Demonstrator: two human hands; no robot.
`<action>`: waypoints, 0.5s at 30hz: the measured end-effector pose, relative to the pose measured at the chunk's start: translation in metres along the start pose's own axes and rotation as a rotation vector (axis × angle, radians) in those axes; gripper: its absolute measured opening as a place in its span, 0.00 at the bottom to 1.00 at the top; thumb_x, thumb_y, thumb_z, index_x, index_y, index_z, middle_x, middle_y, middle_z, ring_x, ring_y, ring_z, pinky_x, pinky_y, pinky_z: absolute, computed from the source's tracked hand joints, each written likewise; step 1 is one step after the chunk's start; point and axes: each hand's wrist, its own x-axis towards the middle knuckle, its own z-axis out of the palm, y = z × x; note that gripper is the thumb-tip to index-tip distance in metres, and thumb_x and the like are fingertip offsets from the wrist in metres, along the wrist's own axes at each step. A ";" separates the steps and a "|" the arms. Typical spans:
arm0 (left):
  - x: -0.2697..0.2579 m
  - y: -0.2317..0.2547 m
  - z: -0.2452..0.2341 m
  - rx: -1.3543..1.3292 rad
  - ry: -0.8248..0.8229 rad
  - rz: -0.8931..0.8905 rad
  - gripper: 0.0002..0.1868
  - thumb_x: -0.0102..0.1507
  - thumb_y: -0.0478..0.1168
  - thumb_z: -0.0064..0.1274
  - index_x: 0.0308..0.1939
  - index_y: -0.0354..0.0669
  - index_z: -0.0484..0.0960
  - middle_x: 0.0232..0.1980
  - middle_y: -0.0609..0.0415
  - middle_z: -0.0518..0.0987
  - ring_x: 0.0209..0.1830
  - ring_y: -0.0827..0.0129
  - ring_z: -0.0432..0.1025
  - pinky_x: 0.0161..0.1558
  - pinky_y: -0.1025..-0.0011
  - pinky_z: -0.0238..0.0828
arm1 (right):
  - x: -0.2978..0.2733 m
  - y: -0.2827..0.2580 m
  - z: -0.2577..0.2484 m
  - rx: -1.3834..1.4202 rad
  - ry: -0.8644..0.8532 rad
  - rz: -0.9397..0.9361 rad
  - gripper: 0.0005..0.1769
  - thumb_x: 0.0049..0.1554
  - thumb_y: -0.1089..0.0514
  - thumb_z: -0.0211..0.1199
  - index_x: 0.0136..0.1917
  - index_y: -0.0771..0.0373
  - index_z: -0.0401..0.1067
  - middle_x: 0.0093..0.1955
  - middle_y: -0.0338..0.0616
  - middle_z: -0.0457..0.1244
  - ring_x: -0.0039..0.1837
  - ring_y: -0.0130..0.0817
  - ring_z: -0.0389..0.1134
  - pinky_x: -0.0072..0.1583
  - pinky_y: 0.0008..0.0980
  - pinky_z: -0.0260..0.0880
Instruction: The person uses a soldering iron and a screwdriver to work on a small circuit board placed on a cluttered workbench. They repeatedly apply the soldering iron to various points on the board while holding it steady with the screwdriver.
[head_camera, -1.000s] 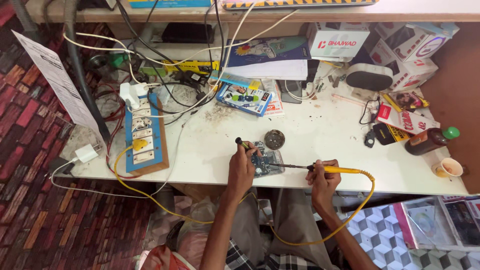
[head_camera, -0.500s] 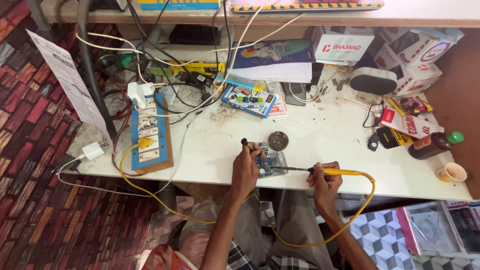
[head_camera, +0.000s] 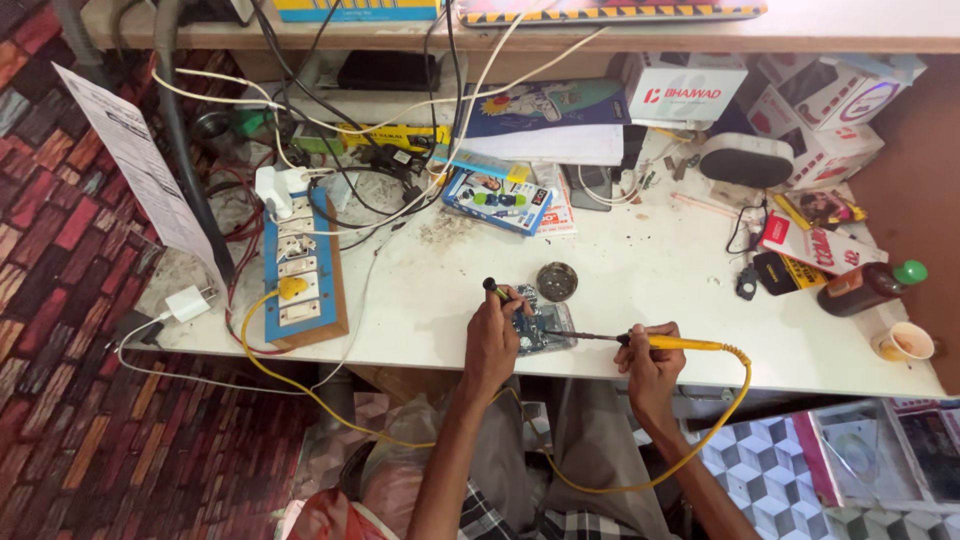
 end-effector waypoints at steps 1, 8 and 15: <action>0.000 -0.001 0.001 -0.007 0.003 -0.006 0.11 0.65 0.22 0.37 0.51 0.31 0.67 0.39 0.42 0.80 0.45 0.50 0.80 0.48 0.61 0.75 | 0.001 0.000 0.000 -0.006 0.001 0.003 0.09 0.67 0.60 0.55 0.47 0.63 0.58 0.29 0.42 0.60 0.29 0.23 0.59 0.33 0.23 0.59; -0.004 -0.015 0.004 0.096 0.059 0.155 0.18 0.64 0.22 0.38 0.59 0.25 0.64 0.42 0.40 0.82 0.46 0.47 0.79 0.49 0.59 0.74 | -0.001 0.012 -0.005 -0.030 0.020 -0.041 0.11 0.67 0.59 0.56 0.44 0.62 0.59 0.29 0.39 0.59 0.30 0.23 0.59 0.33 0.24 0.59; -0.006 -0.008 0.002 -0.007 0.009 -0.010 0.16 0.65 0.21 0.36 0.56 0.27 0.66 0.39 0.40 0.80 0.42 0.48 0.79 0.47 0.62 0.76 | 0.002 0.026 -0.010 0.006 0.018 0.072 0.09 0.63 0.60 0.59 0.44 0.65 0.62 0.27 0.43 0.61 0.28 0.23 0.58 0.31 0.24 0.57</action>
